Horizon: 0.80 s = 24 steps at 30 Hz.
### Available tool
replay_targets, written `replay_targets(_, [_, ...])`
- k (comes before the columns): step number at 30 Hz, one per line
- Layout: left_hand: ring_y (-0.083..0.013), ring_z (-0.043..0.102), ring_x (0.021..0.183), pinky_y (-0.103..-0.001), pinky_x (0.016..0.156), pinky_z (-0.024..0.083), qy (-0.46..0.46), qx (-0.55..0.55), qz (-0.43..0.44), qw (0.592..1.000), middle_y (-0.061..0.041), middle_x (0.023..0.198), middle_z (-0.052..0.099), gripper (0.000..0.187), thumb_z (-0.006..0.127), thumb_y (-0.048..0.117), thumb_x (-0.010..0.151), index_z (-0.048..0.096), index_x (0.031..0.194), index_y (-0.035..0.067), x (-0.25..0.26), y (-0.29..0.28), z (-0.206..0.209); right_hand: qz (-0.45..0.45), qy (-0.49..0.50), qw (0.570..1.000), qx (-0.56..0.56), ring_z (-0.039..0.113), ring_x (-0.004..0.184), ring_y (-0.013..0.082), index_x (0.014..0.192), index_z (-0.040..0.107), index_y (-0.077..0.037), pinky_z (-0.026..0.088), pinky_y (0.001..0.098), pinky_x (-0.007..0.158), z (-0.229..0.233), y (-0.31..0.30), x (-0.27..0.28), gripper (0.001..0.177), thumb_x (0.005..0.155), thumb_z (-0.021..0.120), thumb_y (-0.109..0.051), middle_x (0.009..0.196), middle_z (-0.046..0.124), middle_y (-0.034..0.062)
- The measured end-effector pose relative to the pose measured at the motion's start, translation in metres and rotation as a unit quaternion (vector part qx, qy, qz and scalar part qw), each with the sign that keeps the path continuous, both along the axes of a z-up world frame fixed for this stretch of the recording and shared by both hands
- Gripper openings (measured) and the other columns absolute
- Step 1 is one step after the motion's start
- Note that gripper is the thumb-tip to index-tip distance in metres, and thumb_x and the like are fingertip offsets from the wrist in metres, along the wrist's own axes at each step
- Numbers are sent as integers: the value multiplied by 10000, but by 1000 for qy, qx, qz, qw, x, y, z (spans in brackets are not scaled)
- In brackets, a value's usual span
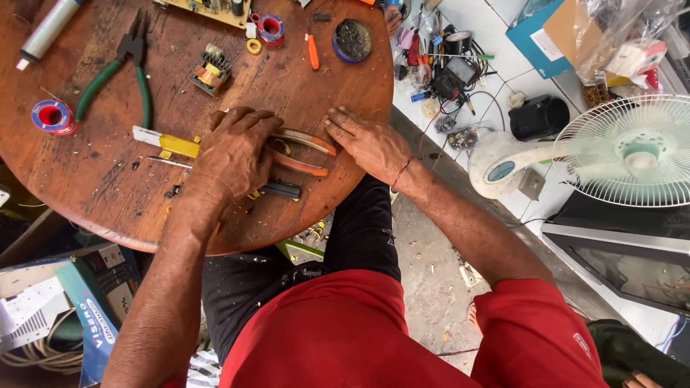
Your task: The person works at a cluttered wooden table, handling small electronic components and wires. They use pliers to cut and strip wires, and a utility knife to cut yellow tape. The person also uses a screwdriver and manipulates a small circuit board or transformer component.
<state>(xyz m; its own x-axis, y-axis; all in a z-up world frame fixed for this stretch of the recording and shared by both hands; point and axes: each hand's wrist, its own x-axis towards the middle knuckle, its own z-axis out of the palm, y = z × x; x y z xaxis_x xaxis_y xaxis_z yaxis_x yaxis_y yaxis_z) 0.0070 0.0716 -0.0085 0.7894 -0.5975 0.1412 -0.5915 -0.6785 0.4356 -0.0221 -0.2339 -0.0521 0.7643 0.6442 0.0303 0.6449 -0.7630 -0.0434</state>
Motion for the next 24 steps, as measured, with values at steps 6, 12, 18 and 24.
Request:
replay_targets(6, [-364,579,1313,-553,1107,386,41,19,11,999,-126,1348,687,433,653,234,891,684,1315,158,2,10,4,10,-149,989,1,688,1006,255,1115,720,-154,606,340,781,6,3,4,178,984,608,-110,1094,675,42])
replay_targets(12, [-369,539,1339,-540,1098,332,85,76,-24,993,-159,1401,625,523,675,345,877,624,1372,183,1,7,24,-25,-68,997,23,654,898,222,1053,727,-112,580,298,670,-9,5,21,166,930,635,-50,960,617,51])
replay_targets(18, [-374,442,1412,-598,1134,224,120,111,-25,986,-144,1477,554,729,802,490,773,584,1433,270,3,-9,20,-80,44,979,184,644,848,232,1108,755,-39,546,292,733,19,6,41,191,990,615,16,911,663,89])
replay_targets(24, [-394,464,1392,-606,1147,236,110,113,-52,986,-170,1435,561,755,851,463,769,563,1423,218,5,-32,1,2,87,995,42,674,1148,367,1170,739,5,466,473,1098,54,43,31,223,986,614,26,1132,714,210])
